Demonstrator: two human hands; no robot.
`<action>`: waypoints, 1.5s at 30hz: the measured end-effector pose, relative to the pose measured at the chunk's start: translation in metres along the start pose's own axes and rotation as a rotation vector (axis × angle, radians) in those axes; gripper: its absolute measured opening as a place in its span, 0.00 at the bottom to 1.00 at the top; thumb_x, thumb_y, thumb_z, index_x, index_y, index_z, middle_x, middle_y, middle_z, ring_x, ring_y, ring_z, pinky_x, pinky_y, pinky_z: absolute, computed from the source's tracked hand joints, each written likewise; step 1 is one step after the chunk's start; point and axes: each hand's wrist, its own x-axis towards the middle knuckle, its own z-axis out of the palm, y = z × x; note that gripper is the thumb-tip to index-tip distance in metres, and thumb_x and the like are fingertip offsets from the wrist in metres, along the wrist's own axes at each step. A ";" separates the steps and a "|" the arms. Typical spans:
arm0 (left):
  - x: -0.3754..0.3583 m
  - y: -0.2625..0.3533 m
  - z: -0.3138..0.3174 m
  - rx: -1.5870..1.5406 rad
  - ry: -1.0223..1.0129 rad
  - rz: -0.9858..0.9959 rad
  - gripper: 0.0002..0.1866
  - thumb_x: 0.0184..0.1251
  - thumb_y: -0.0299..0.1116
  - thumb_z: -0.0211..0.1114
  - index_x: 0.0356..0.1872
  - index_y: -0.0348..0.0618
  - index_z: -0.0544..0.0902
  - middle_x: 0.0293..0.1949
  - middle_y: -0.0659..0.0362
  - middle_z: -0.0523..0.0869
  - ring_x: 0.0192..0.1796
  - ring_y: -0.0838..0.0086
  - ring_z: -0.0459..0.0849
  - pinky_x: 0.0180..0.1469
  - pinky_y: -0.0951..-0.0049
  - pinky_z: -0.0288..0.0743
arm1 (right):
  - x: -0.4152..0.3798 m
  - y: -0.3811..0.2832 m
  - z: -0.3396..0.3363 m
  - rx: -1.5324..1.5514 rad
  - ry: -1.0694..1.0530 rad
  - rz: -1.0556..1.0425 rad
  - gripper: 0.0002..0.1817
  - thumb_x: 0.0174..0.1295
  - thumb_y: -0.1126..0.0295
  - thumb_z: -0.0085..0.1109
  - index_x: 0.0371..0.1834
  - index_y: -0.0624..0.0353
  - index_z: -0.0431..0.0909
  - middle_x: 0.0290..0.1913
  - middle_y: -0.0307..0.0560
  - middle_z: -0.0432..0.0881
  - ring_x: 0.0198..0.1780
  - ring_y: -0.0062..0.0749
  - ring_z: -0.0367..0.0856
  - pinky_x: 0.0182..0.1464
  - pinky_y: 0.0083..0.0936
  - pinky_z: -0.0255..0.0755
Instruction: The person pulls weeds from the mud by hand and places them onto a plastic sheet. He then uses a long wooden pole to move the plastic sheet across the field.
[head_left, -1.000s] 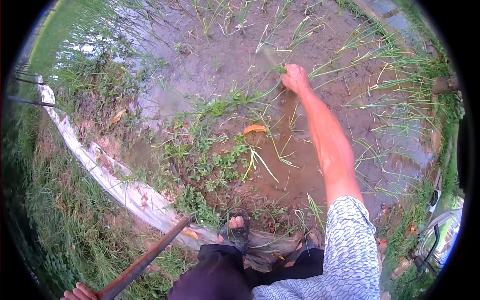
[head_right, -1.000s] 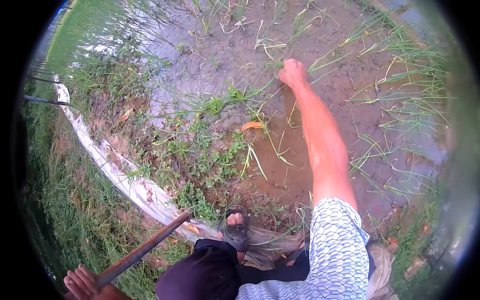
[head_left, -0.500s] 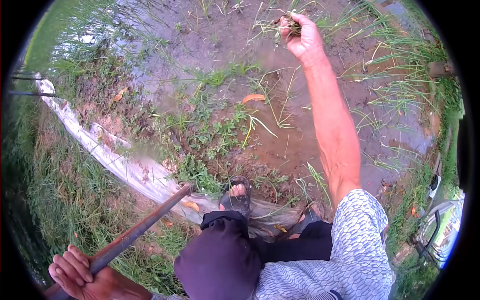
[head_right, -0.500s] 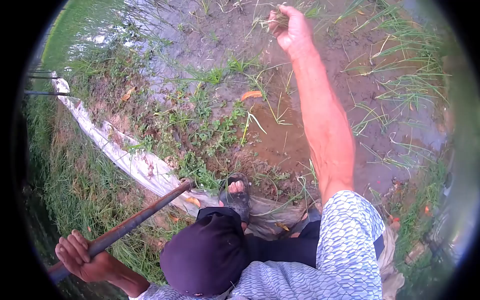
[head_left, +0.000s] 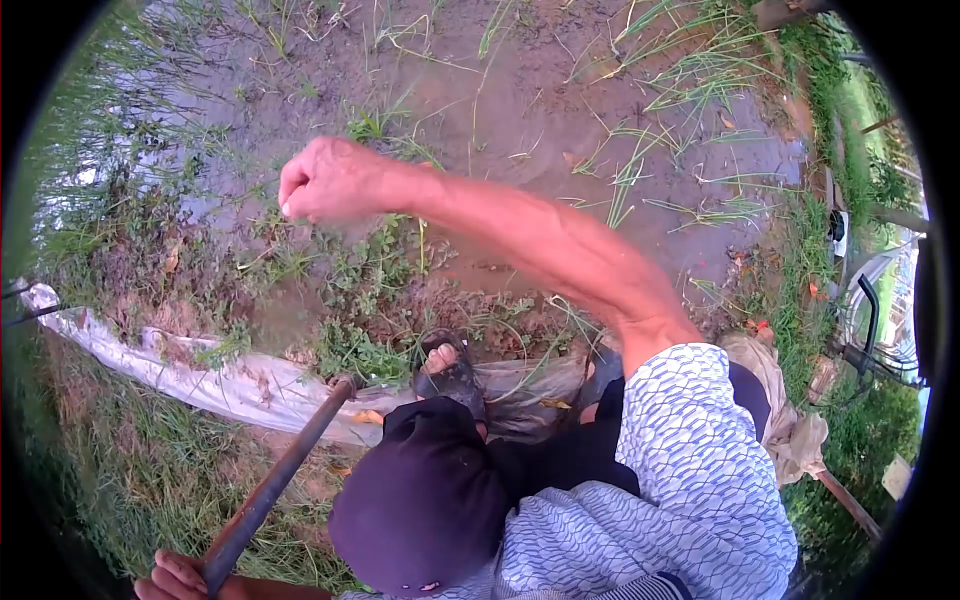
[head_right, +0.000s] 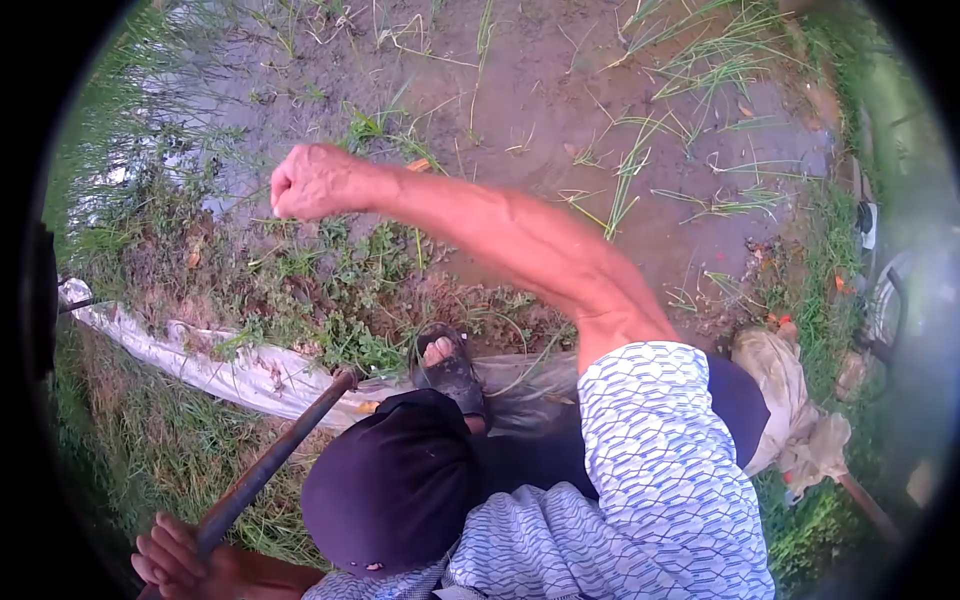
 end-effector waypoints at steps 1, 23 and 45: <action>0.001 0.001 -0.005 -0.049 -0.090 -0.040 0.07 0.65 0.32 0.59 0.28 0.47 0.71 0.17 0.68 0.65 0.18 0.80 0.65 0.26 0.75 0.62 | -0.019 0.003 -0.041 -0.027 -0.040 0.224 0.12 0.54 0.65 0.61 0.35 0.61 0.85 0.27 0.40 0.84 0.30 0.21 0.81 0.35 0.22 0.76; -0.004 0.010 0.009 -0.018 -0.044 -0.191 0.08 0.68 0.29 0.51 0.27 0.43 0.71 0.18 0.67 0.60 0.17 0.79 0.59 0.27 0.72 0.58 | -0.199 0.178 -0.246 -0.333 0.767 0.526 0.06 0.56 0.70 0.60 0.35 0.59 0.83 0.33 0.46 0.85 0.34 0.36 0.85 0.36 0.29 0.81; 0.005 0.016 0.000 0.084 -0.034 -0.283 0.09 0.68 0.28 0.53 0.26 0.47 0.67 0.17 0.68 0.59 0.17 0.82 0.59 0.32 0.75 0.61 | -0.185 0.267 -0.239 -0.999 0.687 0.465 0.09 0.64 0.62 0.55 0.43 0.52 0.78 0.41 0.54 0.81 0.45 0.55 0.82 0.44 0.46 0.78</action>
